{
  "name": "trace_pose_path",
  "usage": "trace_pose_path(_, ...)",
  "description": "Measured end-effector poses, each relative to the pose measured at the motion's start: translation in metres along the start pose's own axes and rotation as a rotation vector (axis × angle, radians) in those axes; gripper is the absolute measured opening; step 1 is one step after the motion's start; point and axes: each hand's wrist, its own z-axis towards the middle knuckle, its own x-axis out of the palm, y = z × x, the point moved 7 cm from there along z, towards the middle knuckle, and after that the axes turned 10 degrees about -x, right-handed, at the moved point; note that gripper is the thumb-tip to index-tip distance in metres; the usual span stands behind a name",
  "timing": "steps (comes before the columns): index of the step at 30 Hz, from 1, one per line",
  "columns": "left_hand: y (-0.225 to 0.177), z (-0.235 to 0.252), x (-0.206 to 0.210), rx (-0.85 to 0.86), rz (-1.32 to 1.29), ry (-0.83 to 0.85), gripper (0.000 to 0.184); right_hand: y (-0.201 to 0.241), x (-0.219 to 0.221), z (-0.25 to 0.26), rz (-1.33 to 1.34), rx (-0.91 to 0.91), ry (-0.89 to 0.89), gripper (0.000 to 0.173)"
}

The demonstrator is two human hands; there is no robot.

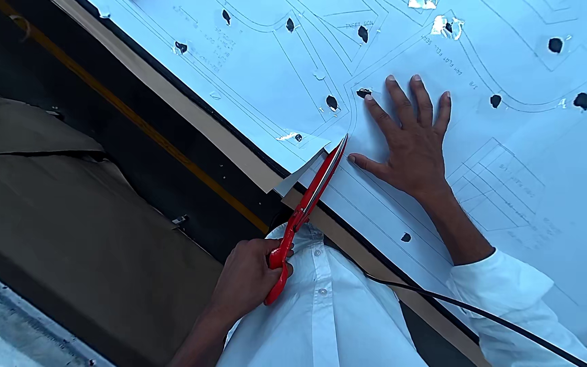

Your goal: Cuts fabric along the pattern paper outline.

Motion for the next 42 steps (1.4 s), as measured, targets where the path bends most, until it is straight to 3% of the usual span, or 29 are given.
trace_pose_path(12, 0.004, -0.002, 0.004, -0.061, -0.039, 0.056, 0.012, -0.001, 0.002, 0.000, -0.009, 0.006, -0.001, 0.095)
trace_pose_path(18, 0.013, -0.014, -0.005, -0.093, 0.076, -0.050, 0.021, -0.001, 0.002, 0.000, -0.012, 0.001, -0.002, 0.094)
trace_pose_path(22, 0.008, -0.017, -0.019, -0.077, 0.201, -0.189, 0.013, 0.000, 0.002, 0.000, -0.012, 0.004, 0.000, 0.094)
trace_pose_path(30, -0.009, -0.006, -0.022, 0.015, 0.264, -0.191, 0.014, -0.001, 0.002, 0.000, 0.004, 0.003, -0.011, 0.093)
trace_pose_path(33, 0.001, 0.002, -0.023, 0.017, 0.070, -0.100, 0.019, 0.000, 0.002, 0.000, 0.007, 0.004, -0.014, 0.093)
trace_pose_path(37, 0.006, 0.001, -0.018, -0.037, -0.499, 0.293, 0.029, 0.000, 0.002, 0.000, 0.008, -0.002, -0.011, 0.093)
trace_pose_path(42, 0.009, -0.005, -0.024, -0.083, -0.672, 0.484, 0.027, 0.000, 0.003, 0.000, 0.009, 0.009, 0.003, 0.093)
